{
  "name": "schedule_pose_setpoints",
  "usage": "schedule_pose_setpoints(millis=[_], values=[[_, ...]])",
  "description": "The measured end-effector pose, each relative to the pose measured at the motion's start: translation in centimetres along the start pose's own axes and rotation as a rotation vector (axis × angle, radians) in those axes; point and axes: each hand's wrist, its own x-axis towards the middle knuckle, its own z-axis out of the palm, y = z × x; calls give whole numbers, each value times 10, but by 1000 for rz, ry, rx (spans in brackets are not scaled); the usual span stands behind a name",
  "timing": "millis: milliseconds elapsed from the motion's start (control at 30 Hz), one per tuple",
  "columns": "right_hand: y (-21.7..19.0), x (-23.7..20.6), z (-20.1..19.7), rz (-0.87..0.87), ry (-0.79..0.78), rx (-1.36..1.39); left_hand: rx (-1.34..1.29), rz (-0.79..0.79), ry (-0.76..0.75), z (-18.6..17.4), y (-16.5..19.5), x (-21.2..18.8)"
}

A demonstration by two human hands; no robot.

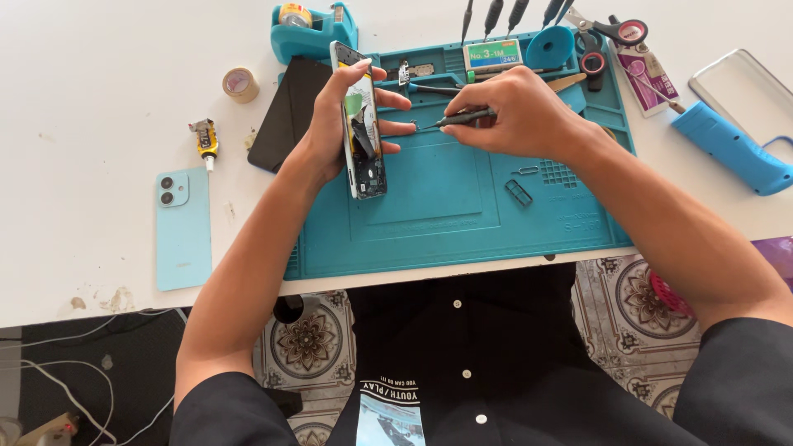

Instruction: The person repairs a smartphone at a workbench, using a screwdriver to remove and reinstall small screws on the opened phone. They handle the phone body, back cover, and small components on a blue repair mat, lifting the phone to work on its edges and reassembling it.

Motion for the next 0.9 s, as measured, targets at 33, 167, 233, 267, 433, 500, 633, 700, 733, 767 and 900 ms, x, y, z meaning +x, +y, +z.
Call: schedule_pose_setpoints(millis=[33, 167, 233, 267, 433, 500, 633, 700, 733, 767, 900], values=[[0, 0, 0, -4, -7, 3, 0, 3, -2, 0, 0, 0], [0, -1, 3, -43, 28, 33, 0, 4, 15, 1, -1, 1], [0, -2, 4, -40, 18, 40, 4, -1, 20, 1, -2, 2], [1, -3, 5, -38, 16, 37, -1, -10, 20, 1, -2, 2], [4, -3, 9, -33, 4, 37, 17, 2, 13, 0, -3, 4], [5, -3, 11, -29, -1, 22, 26, -1, 19, 0, -4, 3], [6, -4, 11, -39, -9, 9, 29, -5, 25, 1, -4, 4], [6, -3, 11, -24, -10, -1, 21, -3, 18, 0, -3, 3], [5, -3, 10, -15, -9, -5, 18, -4, 14, 0, -3, 3], [4, -2, 10, -17, -11, -10, 17, -9, 20, 0, -2, 2], [1, -2, 9, -13, -17, -26, 5, -15, 28, 2, -2, 3]])
